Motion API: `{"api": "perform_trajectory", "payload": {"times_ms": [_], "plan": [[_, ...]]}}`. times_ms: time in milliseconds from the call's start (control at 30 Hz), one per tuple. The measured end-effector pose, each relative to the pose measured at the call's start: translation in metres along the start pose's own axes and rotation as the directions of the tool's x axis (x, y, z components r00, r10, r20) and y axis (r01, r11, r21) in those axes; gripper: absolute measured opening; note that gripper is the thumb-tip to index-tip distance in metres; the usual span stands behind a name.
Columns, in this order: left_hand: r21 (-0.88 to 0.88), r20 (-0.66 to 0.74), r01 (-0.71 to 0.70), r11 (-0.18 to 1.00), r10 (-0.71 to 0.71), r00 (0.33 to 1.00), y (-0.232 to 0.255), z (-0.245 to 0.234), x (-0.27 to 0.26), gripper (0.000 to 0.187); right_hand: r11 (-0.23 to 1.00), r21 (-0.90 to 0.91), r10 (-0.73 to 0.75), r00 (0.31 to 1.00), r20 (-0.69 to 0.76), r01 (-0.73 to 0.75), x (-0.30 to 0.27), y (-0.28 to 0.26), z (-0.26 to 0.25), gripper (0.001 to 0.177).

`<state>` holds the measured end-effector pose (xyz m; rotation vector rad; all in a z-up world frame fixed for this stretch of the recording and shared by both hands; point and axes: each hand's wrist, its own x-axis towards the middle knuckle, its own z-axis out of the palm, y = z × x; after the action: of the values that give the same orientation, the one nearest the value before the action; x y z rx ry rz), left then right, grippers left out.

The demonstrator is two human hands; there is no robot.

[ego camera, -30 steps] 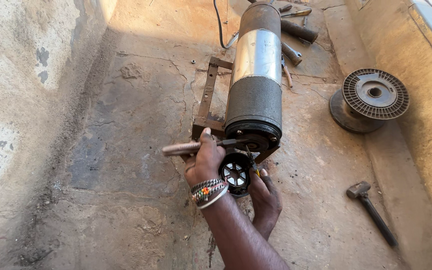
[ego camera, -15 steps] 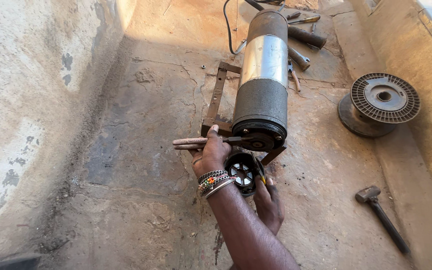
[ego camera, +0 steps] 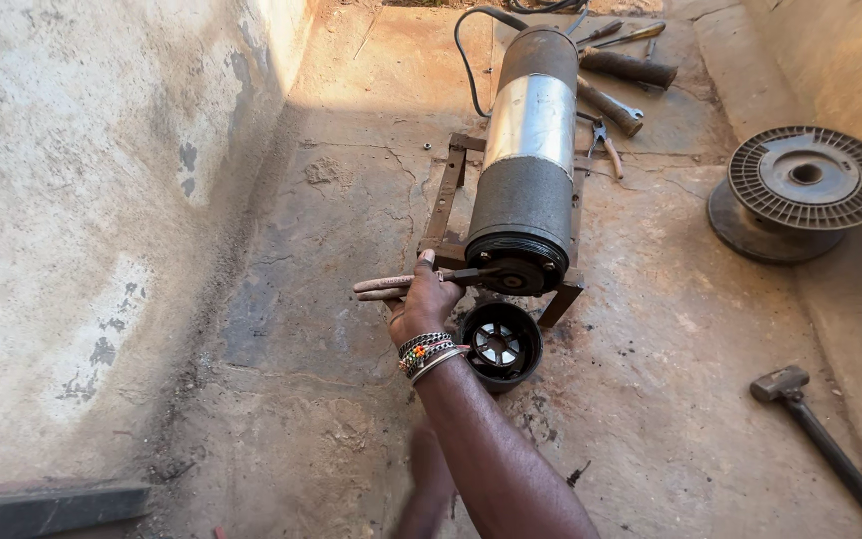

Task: The person uses pliers and a screwdriver to adjust internal components of a cylindrical motor mounted on a stand. They repeatedly grip and rotate parts within the motor housing, occasionally switching tools, while working in a workshop setting.

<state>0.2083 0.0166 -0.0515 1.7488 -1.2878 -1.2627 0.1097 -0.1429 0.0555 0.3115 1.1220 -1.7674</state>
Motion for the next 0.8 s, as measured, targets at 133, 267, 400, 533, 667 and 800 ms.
{"api": "perform_trajectory", "payload": {"times_ms": [133,267,400,533,667,800], "plan": [[0.547,-0.15,-0.403,0.734,0.559,0.815,0.081,-0.072,0.061,0.053,0.994,0.075,-0.088,0.994,0.064,0.083,0.001,0.003,0.004,0.038],[0.729,0.27,-0.664,0.166,0.822,0.502,0.159,-0.087,0.081,0.084,0.999,0.045,0.03,0.999,0.028,-0.031,0.001,-0.003,0.001,0.032],[0.78,0.509,-0.614,-0.123,0.695,0.508,0.193,-0.063,0.085,0.076,0.996,0.083,0.038,0.997,0.068,-0.043,-0.002,-0.005,0.007,0.028],[0.783,0.401,-0.622,-0.02,0.781,0.479,0.185,-0.044,0.11,0.045,0.998,0.068,0.01,1.0,0.021,-0.011,0.003,-0.008,0.006,0.027],[0.779,0.392,-0.625,-0.046,0.813,0.43,0.171,-0.041,0.134,0.028,0.997,0.08,-0.016,1.0,0.026,0.013,0.003,-0.005,0.009,0.03],[0.75,0.359,-0.66,-0.032,0.859,0.366,0.157,-0.036,0.134,0.025,0.998,0.067,-0.013,0.997,0.07,0.008,0.0,-0.008,-0.004,0.037]]}}
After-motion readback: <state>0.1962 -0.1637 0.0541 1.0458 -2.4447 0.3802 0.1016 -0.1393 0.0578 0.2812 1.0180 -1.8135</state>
